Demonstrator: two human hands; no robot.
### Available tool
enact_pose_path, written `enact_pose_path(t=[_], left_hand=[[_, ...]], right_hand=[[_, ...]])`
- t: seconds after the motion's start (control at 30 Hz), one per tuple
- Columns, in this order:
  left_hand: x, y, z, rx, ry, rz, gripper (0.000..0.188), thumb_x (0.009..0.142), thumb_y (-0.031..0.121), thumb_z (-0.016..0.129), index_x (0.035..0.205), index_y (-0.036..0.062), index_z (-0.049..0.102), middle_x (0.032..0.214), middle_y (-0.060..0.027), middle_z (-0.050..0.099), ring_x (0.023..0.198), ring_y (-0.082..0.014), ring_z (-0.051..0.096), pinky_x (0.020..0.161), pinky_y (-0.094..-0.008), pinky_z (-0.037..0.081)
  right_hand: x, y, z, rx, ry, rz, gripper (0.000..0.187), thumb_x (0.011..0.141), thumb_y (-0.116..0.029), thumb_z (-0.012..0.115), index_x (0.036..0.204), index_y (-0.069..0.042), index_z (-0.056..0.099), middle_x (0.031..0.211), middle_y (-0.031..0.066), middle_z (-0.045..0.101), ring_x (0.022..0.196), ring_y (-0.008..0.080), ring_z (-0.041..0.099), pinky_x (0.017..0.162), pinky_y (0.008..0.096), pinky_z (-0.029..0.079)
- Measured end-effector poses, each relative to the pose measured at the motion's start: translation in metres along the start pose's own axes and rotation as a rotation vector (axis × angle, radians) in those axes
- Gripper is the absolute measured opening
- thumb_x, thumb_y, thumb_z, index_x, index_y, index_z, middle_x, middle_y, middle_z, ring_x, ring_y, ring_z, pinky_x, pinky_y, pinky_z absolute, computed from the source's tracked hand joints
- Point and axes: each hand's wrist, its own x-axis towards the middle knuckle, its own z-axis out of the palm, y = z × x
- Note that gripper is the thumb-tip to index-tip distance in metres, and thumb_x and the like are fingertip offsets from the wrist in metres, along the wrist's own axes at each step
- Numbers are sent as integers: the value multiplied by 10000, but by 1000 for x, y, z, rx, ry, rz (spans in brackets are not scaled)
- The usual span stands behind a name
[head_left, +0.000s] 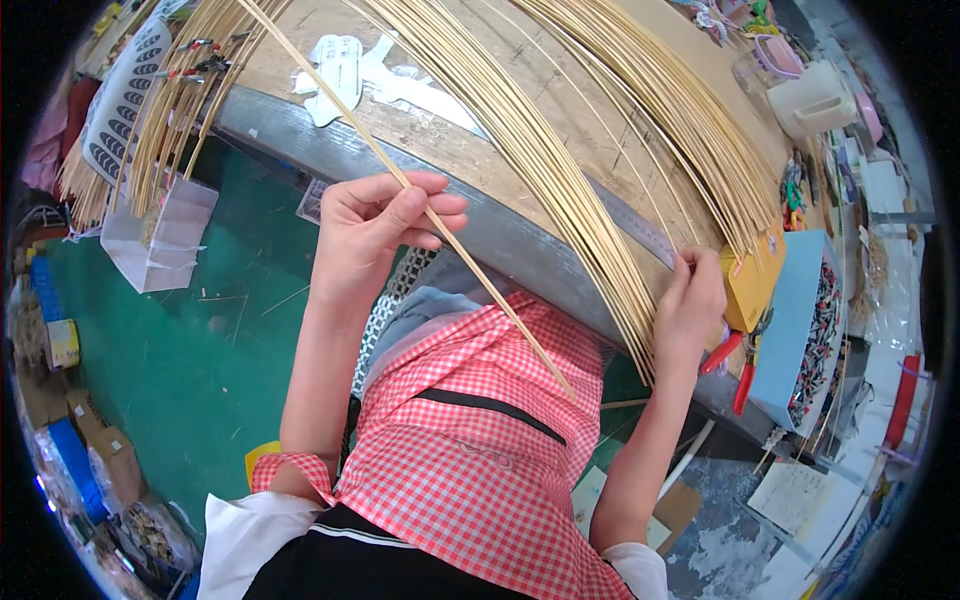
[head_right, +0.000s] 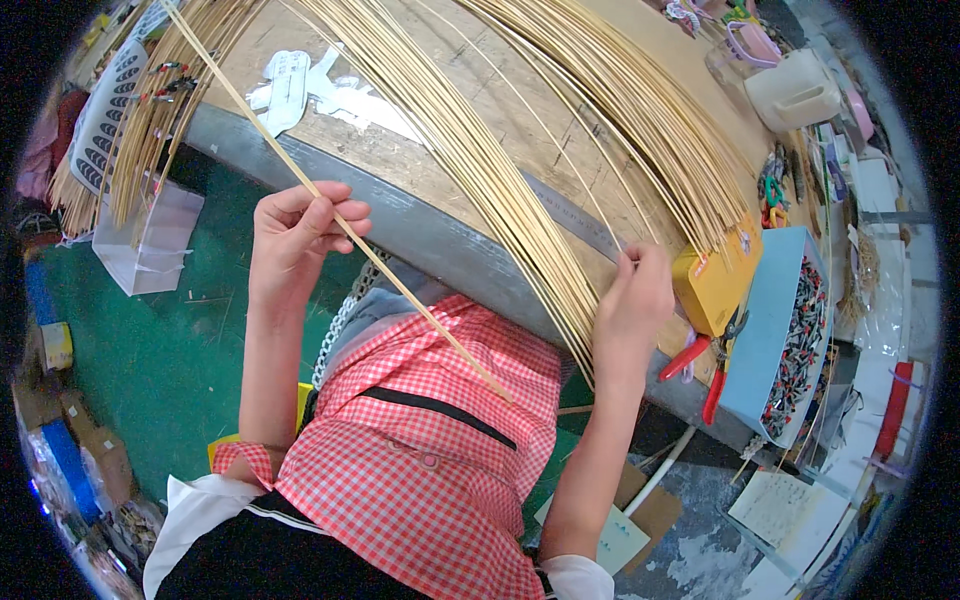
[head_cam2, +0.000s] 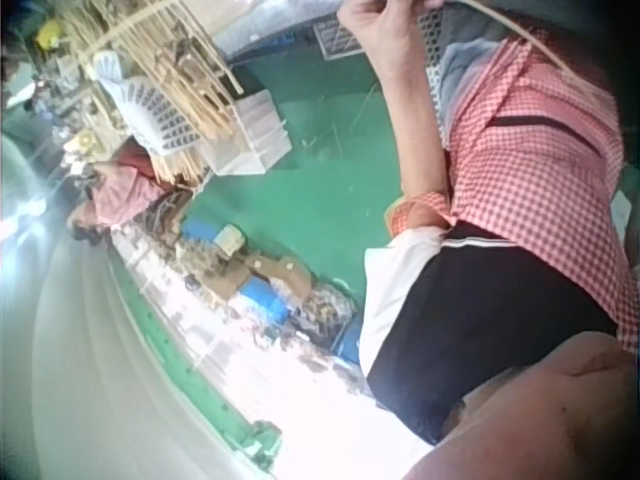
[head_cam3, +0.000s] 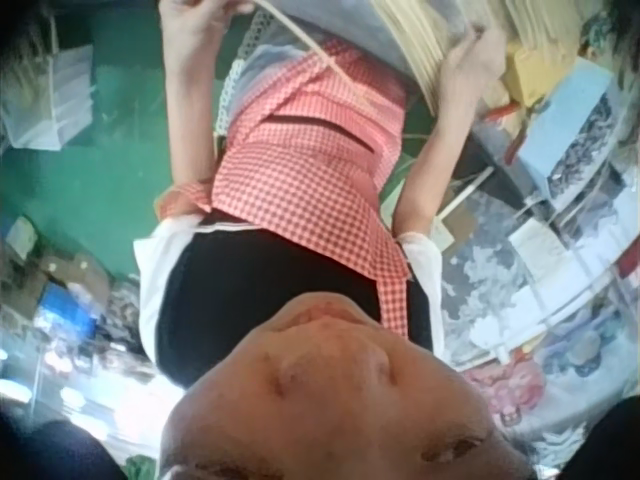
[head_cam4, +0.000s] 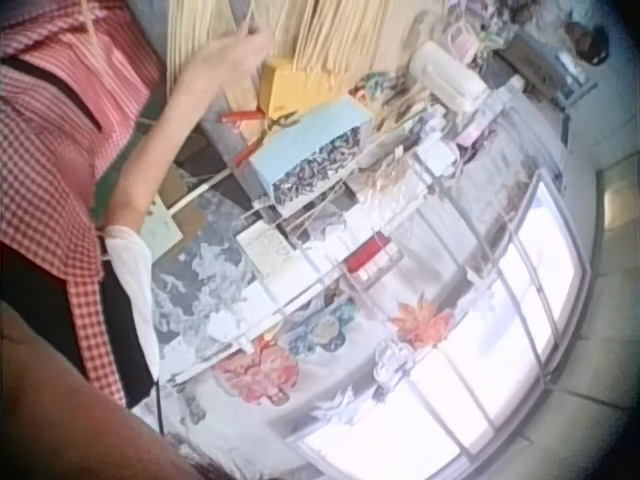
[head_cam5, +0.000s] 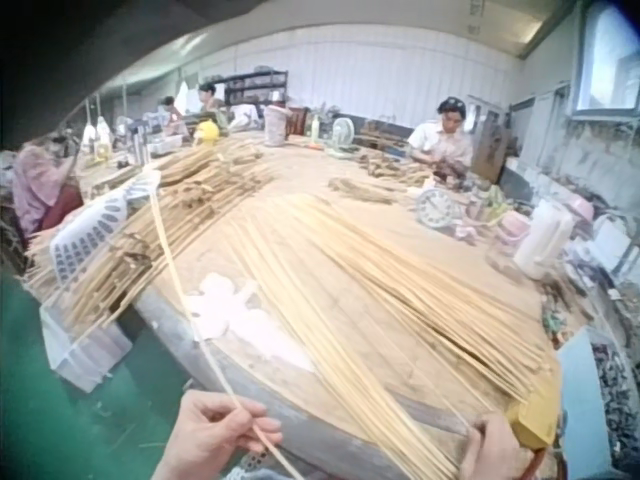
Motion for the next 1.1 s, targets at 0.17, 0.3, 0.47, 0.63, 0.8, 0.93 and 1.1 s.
enact_pose_path(t=[0.17, 0.3, 0.47, 0.63, 0.8, 0.93, 1.1], left_hand=[[-1, -3, 2, -11, 29, -23, 235, 908, 106, 580, 1051, -76, 619, 908, -200, 681, 809, -251, 695, 622, -247, 576], [-2, 0, 9, -9, 41, -14, 231, 916, 104, 572, 1049, -78, 619, 921, -193, 681, 821, -238, 692, 632, -240, 572], [-1, 2, 9, 57, 40, 39, 270, 928, 121, 548, 1091, -89, 590, 940, -213, 676, 836, -241, 693, 623, -243, 578], [0, -1, 7, 28, 37, 34, 262, 923, 124, 561, 1079, -82, 603, 937, -203, 679, 834, -236, 692, 622, -237, 573], [-1, 2, 7, -2, 57, 9, 250, 914, 113, 578, 1064, -83, 613, 926, -190, 682, 833, -242, 692, 624, -236, 568], [0, 1, 8, 4, 60, 3, 256, 915, 119, 577, 1069, -84, 610, 926, -197, 681, 827, -249, 692, 622, -236, 569], [-1, -2, 3, 48, 57, 35, 273, 921, 146, 568, 1096, -61, 603, 931, -190, 685, 821, -227, 696, 606, -240, 568]], right_hand=[[-25, -43, -20, 173, 109, -139, 180, 802, 92, 543, 959, 25, 598, 859, 165, 552, 765, 302, 571, 687, 338, 459], [-56, -67, -23, 320, 32, -137, 272, 761, 123, 588, 1001, 11, 650, 875, 163, 567, 765, 271, 588, 671, 316, 475], [-70, -83, -18, 416, -23, -182, 293, 747, 116, 624, 1020, 18, 661, 862, 143, 561, 726, 233, 576, 617, 290, 468], [-70, -82, -16, 381, -13, -191, 293, 751, 109, 625, 1024, 8, 664, 857, 141, 566, 728, 239, 582, 625, 299, 471], [-39, -50, -12, 220, 125, -138, 246, 785, 85, 599, 1009, 2, 659, 877, 149, 594, 747, 268, 602, 649, 311, 480], [18, -7, -12, 2, 245, -192, 234, 810, 39, 590, 1037, 3, 633, 970, 138, 594, 859, 298, 593, 738, 345, 473], [16, -21, -15, 42, 32, -276, 232, 770, 11, 622, 1001, 10, 598, 1018, 143, 561, 946, 321, 551, 815, 393, 443]])
